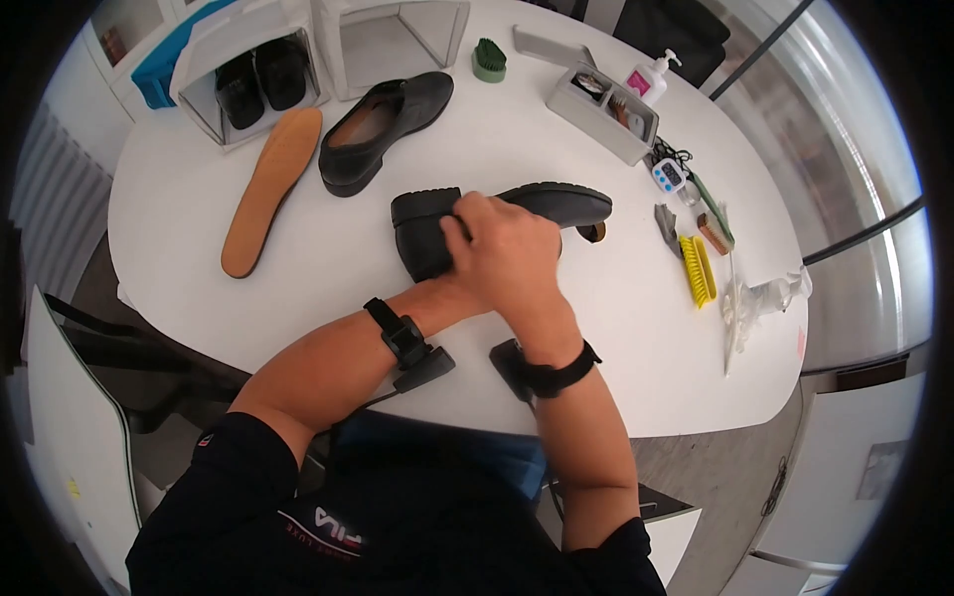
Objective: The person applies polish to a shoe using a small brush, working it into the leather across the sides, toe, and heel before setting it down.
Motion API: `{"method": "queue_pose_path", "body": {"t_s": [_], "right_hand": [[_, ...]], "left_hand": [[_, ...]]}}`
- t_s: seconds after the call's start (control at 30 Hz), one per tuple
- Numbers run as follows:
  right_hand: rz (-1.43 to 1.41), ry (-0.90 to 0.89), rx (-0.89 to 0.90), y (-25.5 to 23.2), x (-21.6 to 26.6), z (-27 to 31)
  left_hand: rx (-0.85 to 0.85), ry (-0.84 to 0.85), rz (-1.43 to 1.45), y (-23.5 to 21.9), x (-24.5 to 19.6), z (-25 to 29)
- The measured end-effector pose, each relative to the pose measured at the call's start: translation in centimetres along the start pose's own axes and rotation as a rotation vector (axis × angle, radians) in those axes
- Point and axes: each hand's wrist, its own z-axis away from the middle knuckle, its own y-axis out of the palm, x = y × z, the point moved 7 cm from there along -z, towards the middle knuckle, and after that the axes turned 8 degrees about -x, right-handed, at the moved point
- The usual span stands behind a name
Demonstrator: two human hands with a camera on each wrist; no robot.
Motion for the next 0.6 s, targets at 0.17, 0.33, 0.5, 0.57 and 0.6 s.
{"method": "queue_pose_path", "body": {"t_s": [0.17,0.33,0.5,0.57,0.6], "right_hand": [[0.194,0.104,-0.005,-1.2,-3.9,-1.0],[0.381,0.437,-0.191,-6.1,-13.6,0.8],[-0.121,0.505,-0.162,-3.3,-9.8,3.3],[-0.185,0.160,-0.099,-2.8,-3.0,2.4],[-0.183,0.013,-0.084,-2.5,-0.6,1.9]], "left_hand": [[0.632,-0.328,-0.551,-0.2,-1.3,-0.4],[-0.037,0.066,-0.372,-3.6,-6.0,-2.3],[-0.013,0.038,-0.381,-2.4,-3.6,-1.8],[0.038,0.016,-0.218,0.0,0.5,-0.2],[0.086,0.001,-0.053,1.1,1.8,0.3]]}}
